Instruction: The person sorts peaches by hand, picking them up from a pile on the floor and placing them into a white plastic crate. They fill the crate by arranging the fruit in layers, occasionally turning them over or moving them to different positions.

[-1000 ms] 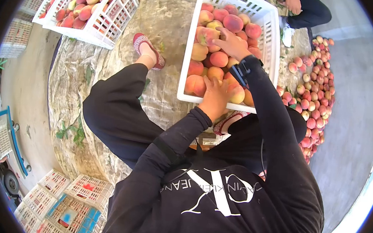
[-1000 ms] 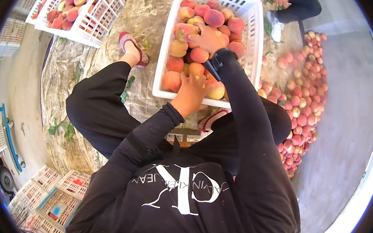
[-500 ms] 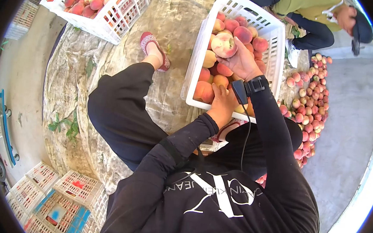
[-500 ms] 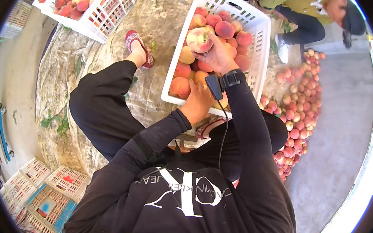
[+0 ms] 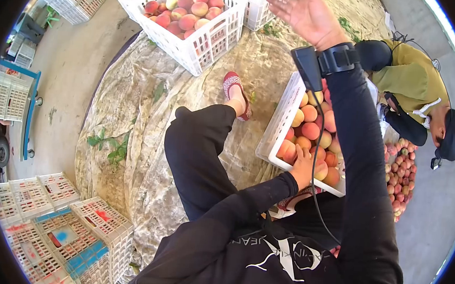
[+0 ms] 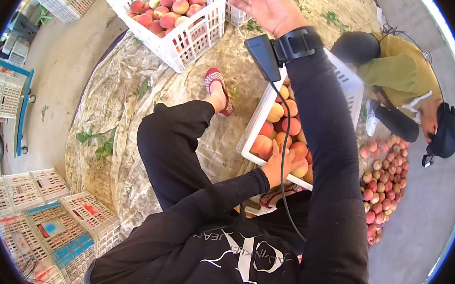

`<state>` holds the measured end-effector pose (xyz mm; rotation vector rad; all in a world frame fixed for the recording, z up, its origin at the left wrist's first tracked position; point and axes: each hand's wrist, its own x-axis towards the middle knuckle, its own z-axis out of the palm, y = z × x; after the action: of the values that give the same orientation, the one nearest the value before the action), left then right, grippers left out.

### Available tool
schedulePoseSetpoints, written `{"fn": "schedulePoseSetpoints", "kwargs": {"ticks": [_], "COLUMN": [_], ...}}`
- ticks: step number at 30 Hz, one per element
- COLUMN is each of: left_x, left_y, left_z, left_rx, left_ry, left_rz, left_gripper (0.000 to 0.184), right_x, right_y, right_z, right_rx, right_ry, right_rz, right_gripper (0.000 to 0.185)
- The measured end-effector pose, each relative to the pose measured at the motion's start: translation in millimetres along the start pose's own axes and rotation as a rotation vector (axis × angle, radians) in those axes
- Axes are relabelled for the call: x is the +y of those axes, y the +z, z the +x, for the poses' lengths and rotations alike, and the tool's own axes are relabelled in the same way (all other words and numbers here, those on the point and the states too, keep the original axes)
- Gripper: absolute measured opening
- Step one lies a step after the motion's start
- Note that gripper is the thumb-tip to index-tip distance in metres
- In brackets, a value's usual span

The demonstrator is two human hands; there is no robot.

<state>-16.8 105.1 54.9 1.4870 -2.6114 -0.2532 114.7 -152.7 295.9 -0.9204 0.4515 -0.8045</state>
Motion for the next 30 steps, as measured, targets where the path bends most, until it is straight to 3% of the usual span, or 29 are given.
{"fn": "schedulePoseSetpoints", "kwargs": {"ticks": [2, 3, 5, 6, 7, 9, 11, 13, 17, 19, 20, 23, 25, 27, 28, 30], "left_x": [4, 3, -3, -4, -4, -8, -7, -9, -9, -9, -9, -8, -7, -6, -6, -7], "left_y": [2, -5, -14, -15, -15, -21, -28, -25, -21, -23, -25, -24, -15, -15, -15, -17], "left_z": [1, 3, -3, -4, -4, -6, -4, -4, -6, -7, -7, -7, -5, -6, -6, -7], "left_rx": [0.048, -0.001, -0.02, -0.021, -0.021, -0.001, -0.081, -0.071, 0.018, 0.03, 0.016, -0.009, 0.052, 0.061, 0.072, 0.054], "left_ry": [-0.068, -0.065, -0.008, -0.003, 0.003, 0.023, 0.005, 0.025, 0.035, 0.029, 0.018, -0.002, 0.008, 0.005, 0.009, 0.012], "left_rz": [0.015, 0.034, -0.007, -0.026, -0.045, -0.093, -0.052, -0.11, -0.106, -0.132, -0.132, -0.147, -0.074, -0.066, -0.059, -0.065], "left_gripper": [0.056, 0.062, 0.07, 0.074, 0.078, 0.078, 0.08, 0.084, 0.088, 0.089, 0.089, 0.089, 0.088, 0.087, 0.086, 0.086], "right_x": [-13, -18, -26, -28, -30, -27, -16, 7, 60, 87, 94, 111, 106, 100, 99, 88], "right_y": [-19, -22, -37, -59, -80, -143, -194, -251, -277, -271, -259, -268, -283, -282, -281, -240], "right_z": [-8, -28, -83, -103, -128, -182, -234, -273, -283, -263, -254, -236, -228, -224, -225, -231], "right_rx": [-0.222, -0.194, 0.028, 0.146, 0.185, 0.336, 0.568, 0.656, 0.594, 0.403, 0.351, 0.341, 0.308, 0.316, 0.308, 0.363], "right_ry": [0.035, 0.036, -0.095, -0.063, -0.077, 0.015, 0.147, 0.307, 0.288, 0.112, 0.207, 0.265, 0.275, 0.152, 0.152, 0.297], "right_rz": [-0.021, -0.027, -0.269, -0.276, -0.552, -0.638, -0.967, -1.233, -1.213, -1.753, -1.955, -2.174, -2.095, -1.715, -1.713, -0.75], "right_gripper": [0.041, 0.041, 0.035, 0.043, 0.06, 0.056, 0.055, 0.058, 0.063, 0.064, 0.068, 0.071, 0.071, 0.069, 0.069, 0.066]}}
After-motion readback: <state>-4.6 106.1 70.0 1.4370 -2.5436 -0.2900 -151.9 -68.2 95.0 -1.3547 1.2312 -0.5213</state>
